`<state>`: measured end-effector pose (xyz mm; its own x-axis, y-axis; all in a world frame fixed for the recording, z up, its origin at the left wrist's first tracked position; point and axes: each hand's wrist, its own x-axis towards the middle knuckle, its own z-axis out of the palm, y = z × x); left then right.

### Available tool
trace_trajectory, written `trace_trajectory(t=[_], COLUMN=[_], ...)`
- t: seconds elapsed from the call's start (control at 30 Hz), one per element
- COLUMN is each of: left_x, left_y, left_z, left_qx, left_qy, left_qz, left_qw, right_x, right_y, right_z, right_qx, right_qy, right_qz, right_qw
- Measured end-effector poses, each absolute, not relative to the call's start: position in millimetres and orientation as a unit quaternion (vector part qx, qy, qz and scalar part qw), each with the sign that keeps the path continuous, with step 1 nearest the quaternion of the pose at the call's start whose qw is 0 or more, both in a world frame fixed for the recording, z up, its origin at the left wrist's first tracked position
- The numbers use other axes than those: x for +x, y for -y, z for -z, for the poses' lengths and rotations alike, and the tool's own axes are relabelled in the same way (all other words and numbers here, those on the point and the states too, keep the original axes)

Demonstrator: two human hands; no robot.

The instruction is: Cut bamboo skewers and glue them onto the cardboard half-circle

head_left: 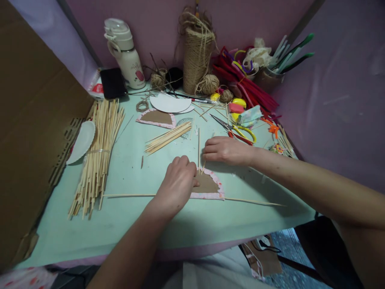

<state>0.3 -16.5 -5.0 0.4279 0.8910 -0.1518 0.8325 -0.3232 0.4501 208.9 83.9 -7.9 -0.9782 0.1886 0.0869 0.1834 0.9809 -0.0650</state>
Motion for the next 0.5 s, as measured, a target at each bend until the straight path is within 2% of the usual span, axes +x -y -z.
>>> trace_trajectory(t=[0.13, 0.5], left_x=[0.0, 0.1], left_y=[16.7, 17.4], left_z=[6.2, 5.4], left_qx=[0.81, 0.812], left_qy=[-0.531, -0.529], left_qz=[-0.069, -0.076], left_qw=[0.239, 0.233], right_x=[204.6, 202.3], right_y=[-84.7, -86.4], right_z=[4.8, 5.2], right_qx=[-0.07, -0.059], right_qy=[0.997, 0.997], right_qz=[0.031, 0.057], right_qw=[0.004, -0.004])
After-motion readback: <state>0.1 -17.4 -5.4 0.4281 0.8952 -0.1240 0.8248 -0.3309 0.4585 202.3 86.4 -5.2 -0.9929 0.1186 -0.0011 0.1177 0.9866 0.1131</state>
